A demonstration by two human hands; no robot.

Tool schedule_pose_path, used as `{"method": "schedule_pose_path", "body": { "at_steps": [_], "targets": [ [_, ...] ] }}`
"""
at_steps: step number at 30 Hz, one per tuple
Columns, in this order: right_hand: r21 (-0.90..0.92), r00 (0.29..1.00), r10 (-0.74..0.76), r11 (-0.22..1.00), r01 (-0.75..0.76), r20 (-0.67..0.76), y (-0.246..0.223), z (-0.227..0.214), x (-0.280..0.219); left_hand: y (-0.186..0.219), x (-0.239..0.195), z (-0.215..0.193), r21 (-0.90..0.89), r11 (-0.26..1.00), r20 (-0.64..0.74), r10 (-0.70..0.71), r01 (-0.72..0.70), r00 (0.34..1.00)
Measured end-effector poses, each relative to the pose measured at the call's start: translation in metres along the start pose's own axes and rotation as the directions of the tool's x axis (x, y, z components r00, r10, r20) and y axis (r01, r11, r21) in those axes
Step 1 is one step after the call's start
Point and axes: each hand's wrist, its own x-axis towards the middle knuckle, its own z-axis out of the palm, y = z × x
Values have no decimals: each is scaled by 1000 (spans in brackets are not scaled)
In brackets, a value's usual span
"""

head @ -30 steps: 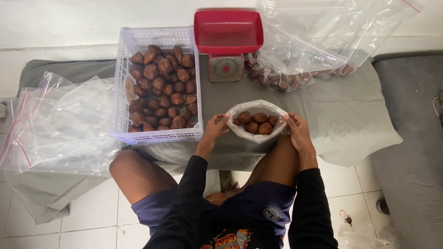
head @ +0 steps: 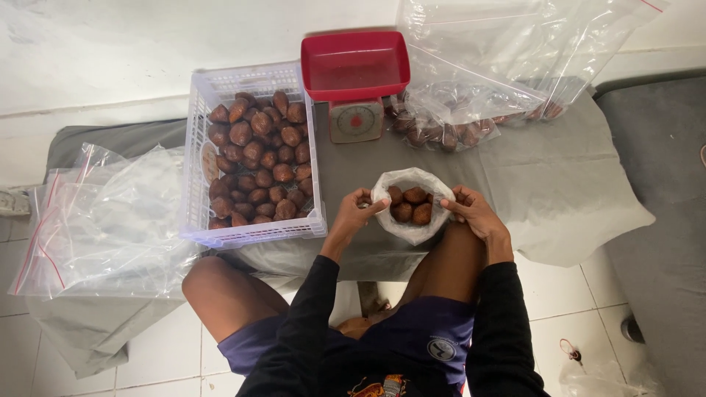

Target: The person transfers dates from a white basket into a small plastic bag, then places the bag into a larger zip-top bag and seals it. The person uses a red weighing scale to measure the dates during the process.

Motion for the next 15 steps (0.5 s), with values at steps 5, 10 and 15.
{"method": "schedule_pose_path", "body": {
  "at_steps": [5,10,15],
  "targets": [
    [29,993,-13,999,17,-115,13,-3,7,-16,38,-2,275,952,8,136,-133,991],
    [-13,976,-60,998,59,-210,22,-5,6,17,53,-6,617,758,9,260,-210,966],
    [-324,894,-205,943,72,-398,30,-22,7,50,69,-24,822,491,135,325,-289,936]
  ]
}}
